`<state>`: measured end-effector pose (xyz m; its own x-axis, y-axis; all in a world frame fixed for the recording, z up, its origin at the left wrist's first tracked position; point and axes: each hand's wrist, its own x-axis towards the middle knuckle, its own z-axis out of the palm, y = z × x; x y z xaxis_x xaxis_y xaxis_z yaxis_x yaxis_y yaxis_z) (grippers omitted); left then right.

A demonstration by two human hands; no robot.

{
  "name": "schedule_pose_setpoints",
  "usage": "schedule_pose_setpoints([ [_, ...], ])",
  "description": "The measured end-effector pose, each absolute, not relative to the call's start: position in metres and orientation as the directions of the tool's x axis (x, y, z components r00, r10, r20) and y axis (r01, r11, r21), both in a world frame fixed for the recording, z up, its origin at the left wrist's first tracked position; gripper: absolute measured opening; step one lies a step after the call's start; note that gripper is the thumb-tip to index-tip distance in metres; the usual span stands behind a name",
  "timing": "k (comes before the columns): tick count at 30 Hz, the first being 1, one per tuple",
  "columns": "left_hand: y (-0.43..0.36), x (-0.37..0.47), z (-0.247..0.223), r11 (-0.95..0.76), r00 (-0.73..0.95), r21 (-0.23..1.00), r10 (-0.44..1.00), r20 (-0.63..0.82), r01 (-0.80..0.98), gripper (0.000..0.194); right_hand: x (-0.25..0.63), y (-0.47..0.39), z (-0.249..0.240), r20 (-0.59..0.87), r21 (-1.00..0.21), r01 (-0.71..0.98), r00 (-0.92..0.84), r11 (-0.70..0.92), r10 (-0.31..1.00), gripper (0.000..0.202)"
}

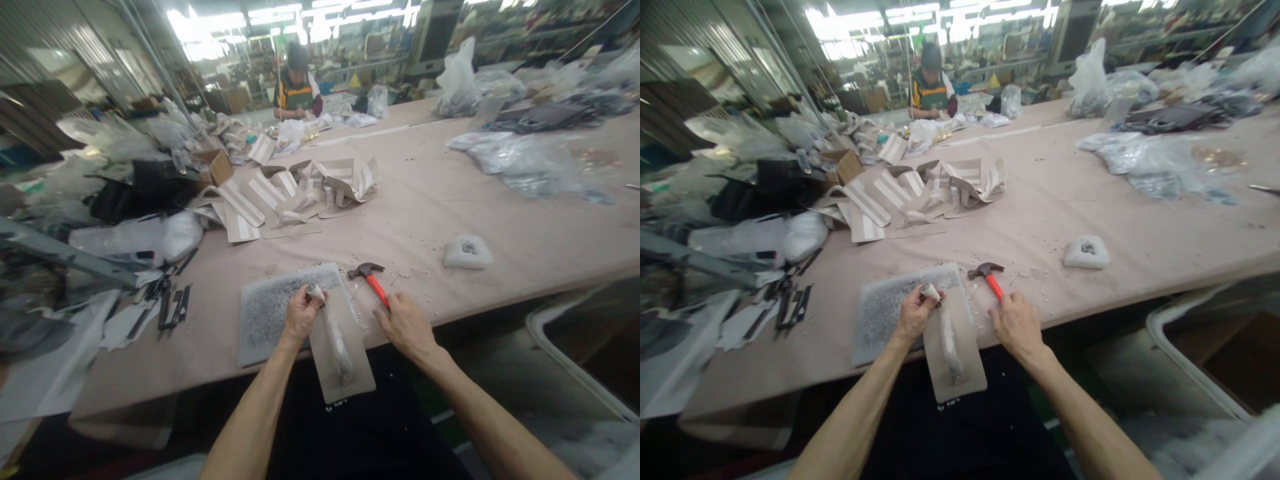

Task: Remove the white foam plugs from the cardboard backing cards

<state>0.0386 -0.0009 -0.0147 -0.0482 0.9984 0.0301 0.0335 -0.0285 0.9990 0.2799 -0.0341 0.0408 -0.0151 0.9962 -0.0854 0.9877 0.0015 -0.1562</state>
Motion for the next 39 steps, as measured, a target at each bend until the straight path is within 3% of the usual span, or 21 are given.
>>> schedule_pose_setpoints([
  [3,0.000,0.039,-0.016,-0.012,-0.034,0.999,0.999,0.013,0.035,0.031,0.295,-0.031,0.030,-0.183,-0.097,0.995,0.001,-0.019,0.983,0.028],
  [6,0.000,0.038,-0.017,-0.005,-0.015,0.998,1.000,0.006,0.058,0.030,0.301,-0.028,0.026,-0.222,-0.139,0.988,0.028,-0.060,0.975,0.018],
  [8,0.000,0.037,-0.016,-0.009,-0.006,0.997,1.000,0.009,0.080,0.030,0.303,-0.022,0.026,-0.270,-0.291,0.944,0.076,-0.156,0.960,0.013],
  [11,0.003,0.035,-0.010,-0.048,0.045,0.990,0.998,0.042,0.133,0.026,0.303,-0.011,0.030,-0.459,-0.617,0.689,0.078,-0.380,0.885,0.014],
  [13,0.006,0.033,-0.005,-0.093,0.114,0.980,0.991,0.074,0.174,0.021,0.298,-0.007,0.036,-0.566,-0.704,0.525,-0.009,-0.478,0.824,0.010],
  [15,0.009,0.032,0.000,-0.126,0.186,0.970,0.979,0.088,0.206,0.017,0.289,-0.008,0.047,-0.607,-0.722,0.465,-0.071,-0.511,0.792,0.002],
  [18,0.010,0.031,0.003,-0.146,0.234,0.962,0.968,0.091,0.230,0.017,0.275,-0.020,0.070,-0.519,-0.792,0.422,-0.082,-0.442,0.851,0.020],
  [20,0.008,0.032,0.001,-0.165,0.222,0.955,0.969,0.110,0.246,0.017,0.270,-0.031,0.086,-0.283,-0.832,0.519,-0.094,-0.196,0.955,0.029],
  [22,0.005,0.033,-0.002,-0.194,0.206,0.944,0.968,0.141,0.266,0.015,0.270,-0.039,0.099,-0.043,-0.712,0.697,-0.166,0.087,0.985,0.032],
  [23,0.004,0.033,-0.004,-0.205,0.199,0.940,0.968,0.153,0.273,0.014,0.271,-0.041,0.105,0.003,-0.601,0.778,-0.224,0.181,0.975,0.030],
  [25,0.002,0.034,-0.006,-0.206,0.186,0.936,0.970,0.157,0.285,0.013,0.274,-0.042,0.117,-0.030,-0.389,0.871,-0.337,0.300,0.941,0.026],
  [27,0.000,0.034,-0.006,-0.200,0.180,0.934,0.972,0.152,0.296,0.013,0.276,-0.040,0.135,-0.071,-0.276,0.877,-0.428,0.395,0.901,0.025],
  [29,-0.001,0.034,-0.005,-0.206,0.187,0.931,0.970,0.154,0.302,0.012,0.275,-0.037,0.156,0.031,-0.285,0.854,-0.445,0.435,0.895,0.027],
  [32,-0.003,0.034,-0.002,-0.217,0.187,0.932,0.968,0.168,0.290,0.015,0.269,-0.036,0.178,0.331,-0.407,0.828,-0.260,0.386,0.907,0.033],
  [34,-0.003,0.034,-0.002,-0.215,0.179,0.931,0.970,0.167,0.295,0.016,0.265,-0.039,0.173,0.401,-0.447,0.818,-0.180,0.364,0.898,0.037],
  [36,-0.003,0.034,-0.004,-0.207,0.176,0.925,0.972,0.157,0.319,0.015,0.264,-0.043,0.155,0.254,-0.387,0.847,-0.282,0.364,0.925,0.036],
  [39,-0.003,0.034,-0.007,-0.209,0.184,0.915,0.971,0.153,0.345,0.012,0.268,-0.047,0.130,-0.107,-0.239,0.888,-0.427,0.394,0.898,0.030],
])
